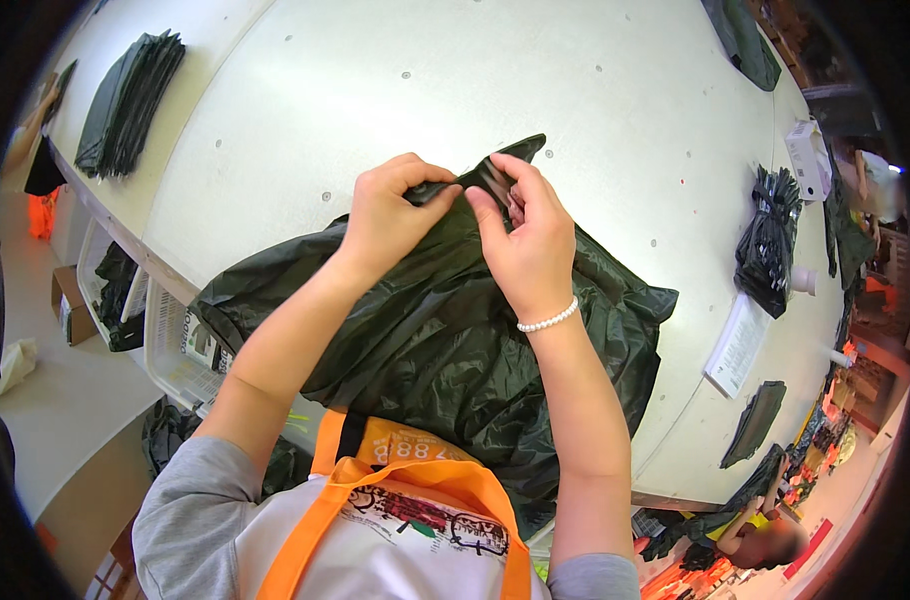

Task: The person unfolds a dark green raincoat on a white table and inspects it by hand. They use a small blade to cut a tag or thread near the collar, then continue to smooth and check the garment's surface and seams.

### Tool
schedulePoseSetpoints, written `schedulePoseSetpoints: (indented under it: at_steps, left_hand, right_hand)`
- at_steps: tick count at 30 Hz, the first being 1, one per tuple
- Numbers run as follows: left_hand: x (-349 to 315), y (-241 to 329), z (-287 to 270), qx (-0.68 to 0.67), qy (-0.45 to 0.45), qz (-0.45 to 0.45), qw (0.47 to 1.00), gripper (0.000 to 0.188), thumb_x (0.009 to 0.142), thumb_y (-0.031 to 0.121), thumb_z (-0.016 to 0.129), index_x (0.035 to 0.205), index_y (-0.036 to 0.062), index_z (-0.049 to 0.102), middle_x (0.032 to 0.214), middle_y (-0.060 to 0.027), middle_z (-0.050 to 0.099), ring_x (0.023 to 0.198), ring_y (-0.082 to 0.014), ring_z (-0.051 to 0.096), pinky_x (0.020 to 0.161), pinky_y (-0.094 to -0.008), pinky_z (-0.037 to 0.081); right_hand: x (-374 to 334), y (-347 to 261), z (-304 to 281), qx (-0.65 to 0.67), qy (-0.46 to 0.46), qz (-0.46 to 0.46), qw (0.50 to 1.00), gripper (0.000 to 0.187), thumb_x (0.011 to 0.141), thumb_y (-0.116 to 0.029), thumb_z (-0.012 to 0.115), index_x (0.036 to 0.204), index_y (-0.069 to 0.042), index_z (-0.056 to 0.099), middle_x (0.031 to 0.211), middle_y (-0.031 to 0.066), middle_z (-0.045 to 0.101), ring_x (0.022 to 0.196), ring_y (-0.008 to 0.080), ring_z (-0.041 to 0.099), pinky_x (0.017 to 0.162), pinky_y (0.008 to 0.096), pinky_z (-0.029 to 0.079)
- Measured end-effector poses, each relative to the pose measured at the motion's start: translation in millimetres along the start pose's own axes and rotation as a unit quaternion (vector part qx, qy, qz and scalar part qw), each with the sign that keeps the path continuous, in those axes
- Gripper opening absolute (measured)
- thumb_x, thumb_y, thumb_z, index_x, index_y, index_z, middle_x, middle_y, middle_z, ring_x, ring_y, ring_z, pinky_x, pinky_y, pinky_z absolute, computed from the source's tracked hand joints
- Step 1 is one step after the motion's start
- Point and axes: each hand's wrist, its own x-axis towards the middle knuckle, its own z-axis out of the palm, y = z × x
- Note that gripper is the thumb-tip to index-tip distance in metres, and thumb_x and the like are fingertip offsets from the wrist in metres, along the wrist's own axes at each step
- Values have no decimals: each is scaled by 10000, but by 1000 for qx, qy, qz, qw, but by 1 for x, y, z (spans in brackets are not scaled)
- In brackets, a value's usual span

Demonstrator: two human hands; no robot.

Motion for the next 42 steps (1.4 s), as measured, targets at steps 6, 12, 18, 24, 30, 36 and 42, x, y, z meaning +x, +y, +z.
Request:
schedulePoseSetpoints:
  at_steps: [6, 12, 18, 24, 30, 36, 42]
  left_hand:
    - [-12, 7, 14, 31, 96, 96, 990, 135, 663, 18, 734, 743, 38, 627, 718, -83, 589, 650, -249, 578, 568, -314, 456]
    - [-15, 7, 17, 80, 109, 164, 977, 155, 628, 21, 728, 717, 59, 606, 684, -60, 550, 639, -249, 547, 555, -338, 447]
    - [-17, 9, 17, 121, 123, 199, 965, 153, 624, 32, 724, 701, 72, 598, 677, -50, 541, 625, -242, 541, 546, -336, 447]
    - [-17, 16, 21, 108, 110, 192, 969, 156, 628, 31, 726, 705, 64, 594, 687, -60, 552, 623, -260, 546, 548, -336, 447]
    - [-1, -4, 20, 232, 56, 106, 965, 171, 713, 64, 713, 855, 59, 617, 864, -86, 611, 826, -295, 577, 743, -402, 451]
    - [7, 12, 71, 263, -19, 161, 951, 484, 743, 107, 693, 1191, 49, 520, 1206, -144, 531, 1136, -326, 481, 937, -421, 376]
    - [-23, 74, 247, 133, -324, 236, 906, 619, 741, 210, 717, 1269, 13, 461, 1245, -194, 513, 1186, -353, 463, 1001, -424, 374]
  right_hand:
    - [-8, -13, -11, -196, -26, 20, 980, 290, 889, -274, 605, 1044, -37, 544, 922, 123, 581, 718, 260, 621, 632, 347, 490]
    - [-16, -28, -10, -296, -11, -24, 955, 210, 841, -231, 652, 958, -62, 607, 857, 89, 560, 702, 252, 619, 598, 345, 481]
    - [-14, -38, -12, -339, -16, -40, 940, 155, 817, -208, 664, 888, -80, 617, 796, 66, 545, 661, 260, 585, 566, 356, 461]
    - [-15, -31, -18, -347, -1, -68, 935, 155, 810, -221, 668, 879, -91, 618, 792, 69, 552, 659, 261, 584, 568, 360, 463]
    - [-51, 9, -50, -174, 43, 55, 982, 253, 815, -263, 685, 961, -78, 592, 892, 84, 577, 746, 233, 646, 621, 346, 492]
    - [-143, 153, -184, -221, 273, 229, 908, 196, 805, -58, 612, 1000, -38, 627, 948, 152, 598, 872, 328, 602, 756, 382, 492]
    - [-202, 256, -251, -177, 185, 369, 893, 381, 741, -116, 730, 1075, 32, 624, 987, 147, 648, 901, 245, 621, 809, 302, 486]
